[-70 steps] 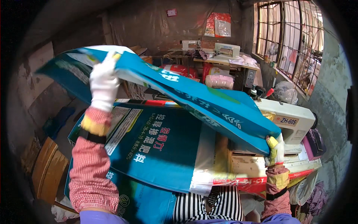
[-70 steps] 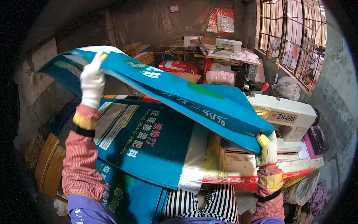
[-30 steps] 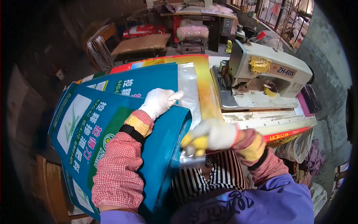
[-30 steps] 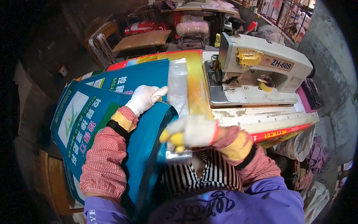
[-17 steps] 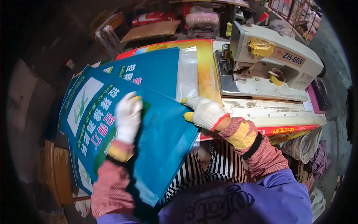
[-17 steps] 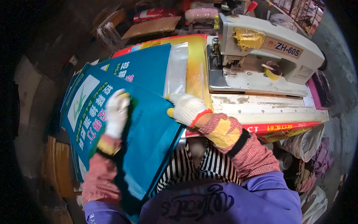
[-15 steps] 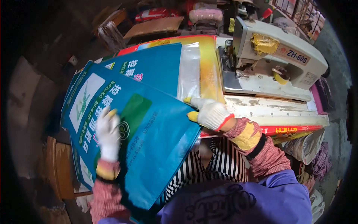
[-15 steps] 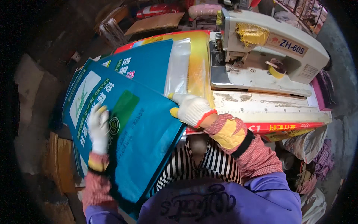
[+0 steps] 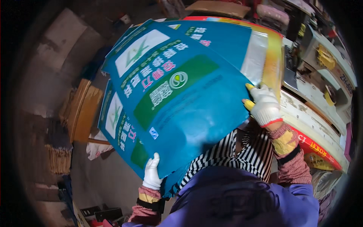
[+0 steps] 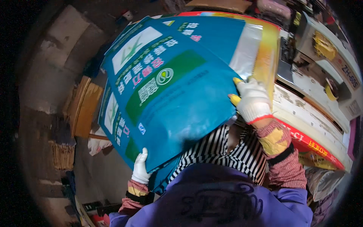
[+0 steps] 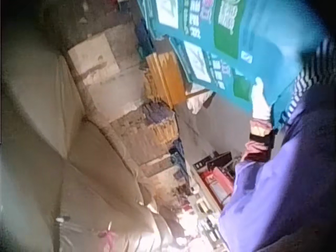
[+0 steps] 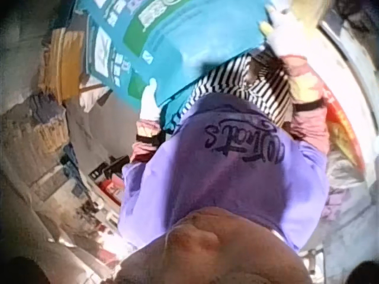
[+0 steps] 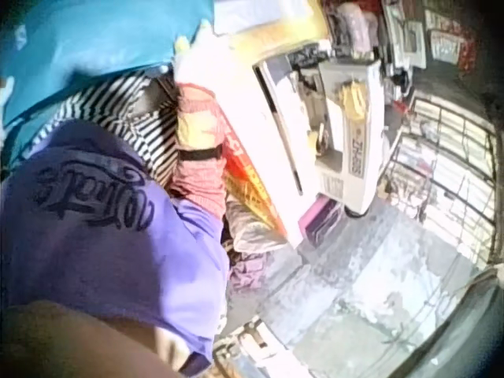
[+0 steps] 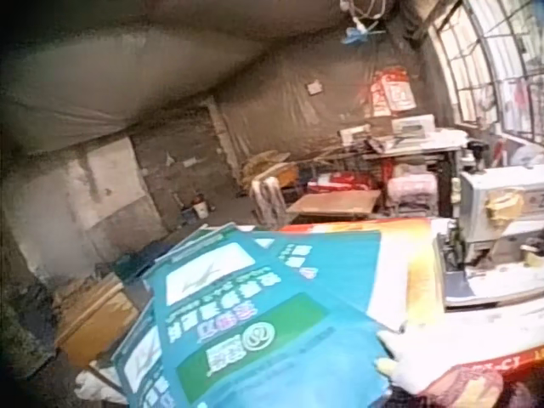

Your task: The recorder is using an industrial sewing machine to seal the top edges of large plastic fertilizer sacks.

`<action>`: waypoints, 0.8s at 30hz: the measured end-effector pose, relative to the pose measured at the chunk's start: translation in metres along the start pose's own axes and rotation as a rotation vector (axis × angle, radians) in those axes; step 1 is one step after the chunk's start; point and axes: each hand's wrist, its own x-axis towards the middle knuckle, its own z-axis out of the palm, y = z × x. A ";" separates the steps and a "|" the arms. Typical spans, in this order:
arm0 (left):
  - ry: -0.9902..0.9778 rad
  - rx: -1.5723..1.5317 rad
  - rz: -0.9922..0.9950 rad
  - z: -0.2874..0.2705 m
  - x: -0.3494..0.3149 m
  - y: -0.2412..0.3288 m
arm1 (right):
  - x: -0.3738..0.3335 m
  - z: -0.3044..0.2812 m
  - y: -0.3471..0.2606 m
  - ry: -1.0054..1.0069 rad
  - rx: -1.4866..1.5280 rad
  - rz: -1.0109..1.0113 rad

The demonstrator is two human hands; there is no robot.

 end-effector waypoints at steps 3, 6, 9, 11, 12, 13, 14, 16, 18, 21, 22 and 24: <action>0.191 -0.829 -0.809 0.002 -0.002 -0.007 | -0.006 -0.002 -0.010 -0.093 0.005 0.088; 0.212 -0.569 -0.645 -0.007 -0.034 -0.028 | -0.017 0.010 -0.018 -0.078 0.400 -0.078; 0.058 -0.407 -0.917 -0.015 -0.087 -0.029 | -0.022 0.022 -0.039 -0.107 0.405 -0.251; -0.031 -0.418 -1.111 -0.027 -0.105 -0.004 | -0.020 0.040 -0.063 -0.016 0.362 -0.400; -0.019 -0.259 -0.971 -0.014 -0.134 -0.019 | -0.017 0.054 -0.073 0.071 0.295 -0.498; 0.039 -0.238 -0.929 -0.009 -0.139 -0.015 | -0.018 0.056 -0.092 -0.002 0.211 -0.461; 0.097 -0.215 -0.890 -0.004 -0.144 -0.008 | -0.019 0.058 -0.116 -0.077 0.129 -0.425; 0.179 -0.292 -0.867 0.013 -0.161 -0.010 | -0.019 0.084 -0.145 0.021 0.051 -0.495; 0.258 -0.375 -0.841 0.025 -0.174 -0.019 | -0.014 0.096 -0.174 -0.184 0.011 -0.233; 0.078 -0.207 -0.893 0.024 -0.157 -0.020 | 0.017 0.174 -0.155 -0.014 -0.026 -0.182; 0.061 -0.209 -0.885 0.017 -0.138 -0.015 | 0.030 0.206 -0.145 0.075 0.194 -0.090; -0.253 -0.153 -1.017 0.007 -0.115 -0.009 | 0.036 0.267 -0.126 0.138 -0.121 -0.157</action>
